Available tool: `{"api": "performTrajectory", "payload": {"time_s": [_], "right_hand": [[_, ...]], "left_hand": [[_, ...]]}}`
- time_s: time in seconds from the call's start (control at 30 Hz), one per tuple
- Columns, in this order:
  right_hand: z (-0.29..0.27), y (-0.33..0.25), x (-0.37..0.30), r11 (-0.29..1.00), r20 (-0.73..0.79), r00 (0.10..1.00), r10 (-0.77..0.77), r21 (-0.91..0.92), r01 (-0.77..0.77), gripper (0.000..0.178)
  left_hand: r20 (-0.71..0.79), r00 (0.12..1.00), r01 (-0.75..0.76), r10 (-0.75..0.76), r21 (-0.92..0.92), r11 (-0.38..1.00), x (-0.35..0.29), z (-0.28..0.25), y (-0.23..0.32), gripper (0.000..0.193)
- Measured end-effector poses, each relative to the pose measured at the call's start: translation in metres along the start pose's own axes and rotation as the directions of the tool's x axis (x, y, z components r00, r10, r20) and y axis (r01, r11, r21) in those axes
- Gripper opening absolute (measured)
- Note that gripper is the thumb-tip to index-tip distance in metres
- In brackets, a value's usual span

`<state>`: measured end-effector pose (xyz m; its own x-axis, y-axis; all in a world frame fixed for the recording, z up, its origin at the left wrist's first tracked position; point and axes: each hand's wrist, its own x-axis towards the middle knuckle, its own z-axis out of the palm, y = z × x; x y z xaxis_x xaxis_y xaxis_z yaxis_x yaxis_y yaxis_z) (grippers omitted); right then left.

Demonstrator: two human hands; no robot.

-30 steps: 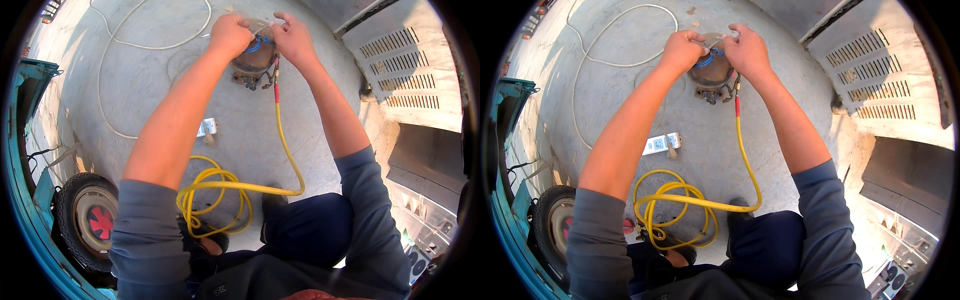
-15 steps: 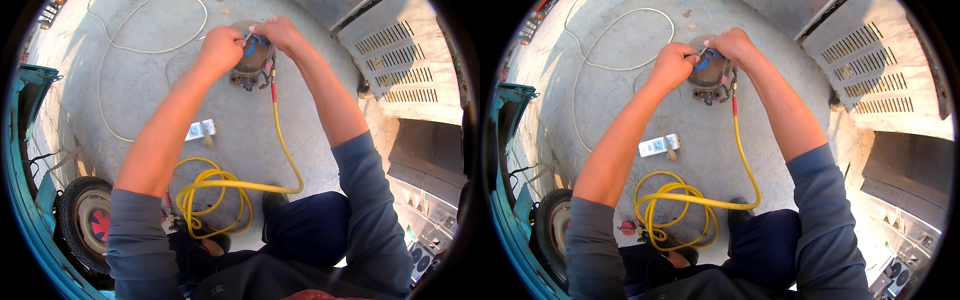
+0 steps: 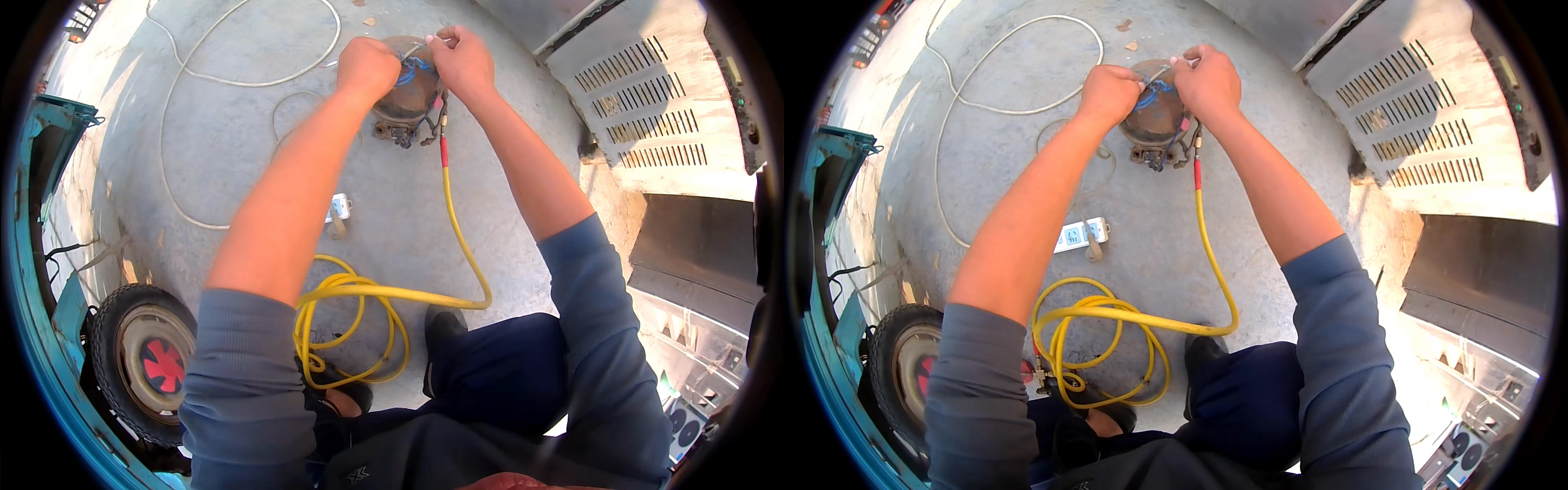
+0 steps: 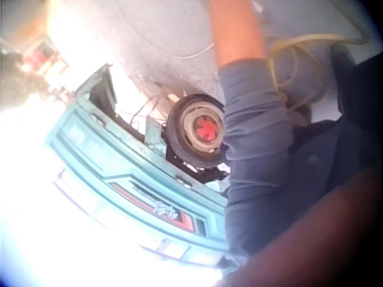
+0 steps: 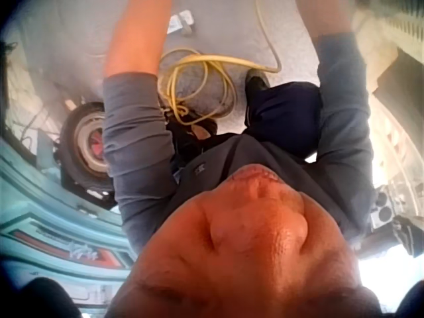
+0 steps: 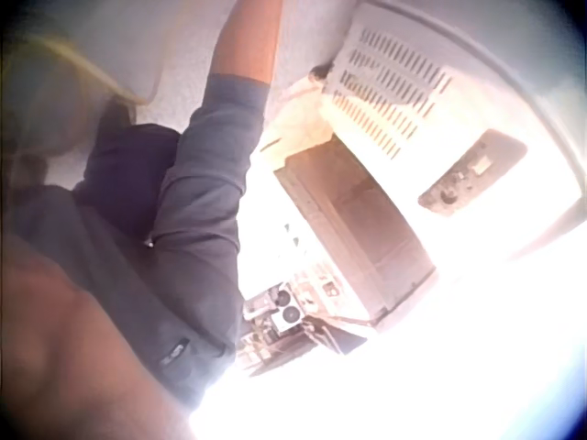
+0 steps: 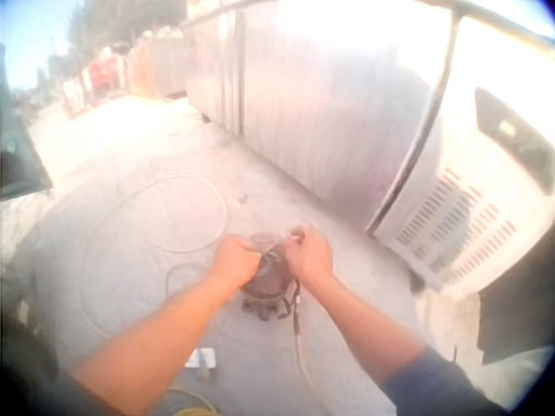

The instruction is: The person walks to a teal three-wheeled vehicle, sits on the ground, and connects a yellow hose to a small air compressor. They then use pliers to adjust wires on the compressor and plug it into a power strip.

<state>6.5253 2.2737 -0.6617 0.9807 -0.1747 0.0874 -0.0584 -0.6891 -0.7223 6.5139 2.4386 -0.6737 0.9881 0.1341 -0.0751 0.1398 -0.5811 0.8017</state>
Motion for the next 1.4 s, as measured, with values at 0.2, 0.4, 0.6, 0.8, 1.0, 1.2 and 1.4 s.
{"api": "performTrajectory", "payload": {"time_s": [0.2,0.4,0.6,0.8,1.0,1.2,1.4], "right_hand": [[-0.048,0.002,-0.014,0.983,0.542,0.823,-0.172,0.15,0.107,0.025],[-0.034,-0.002,-0.013,0.959,0.521,0.833,-0.187,0.28,0.04,0.02],[-0.013,-0.032,0.013,0.946,0.489,0.819,-0.3,0.045,0.32,0.032],[-0.005,-0.025,0.039,0.955,0.51,0.83,-0.227,-0.052,0.293,0.042],[-0.011,-0.013,0.044,0.91,0.648,0.762,-0.001,0.316,-0.268,0.048],[-0.005,-0.025,0.052,0.999,0.734,0.679,-0.025,0.0,0.036,0.031],[-0.005,-0.03,0.051,1.0,0.698,0.715,-0.023,0.028,0.006,0.027]], "left_hand": [[0.029,0.999,0.032,-0.029,-0.095,0.995,-0.007,-0.002,-0.002,0.018],[-0.072,0.988,-0.146,0.137,-0.143,0.979,-0.008,0.008,-0.014,0.013],[0.01,0.998,-0.054,0.06,-0.33,0.943,-0.001,0.01,-0.02,0.012],[0.046,0.995,-0.056,0.09,-0.495,0.867,-0.016,0.005,-0.012,0.02],[0.029,0.996,-0.068,0.086,-0.388,0.919,-0.026,0.004,-0.005,0.039],[-0.077,0.997,-0.051,0.022,-0.393,0.918,-0.028,0.009,-0.009,0.044],[-0.164,0.986,-0.061,0.011,-0.303,0.951,-0.027,0.008,-0.008,0.039]]}}
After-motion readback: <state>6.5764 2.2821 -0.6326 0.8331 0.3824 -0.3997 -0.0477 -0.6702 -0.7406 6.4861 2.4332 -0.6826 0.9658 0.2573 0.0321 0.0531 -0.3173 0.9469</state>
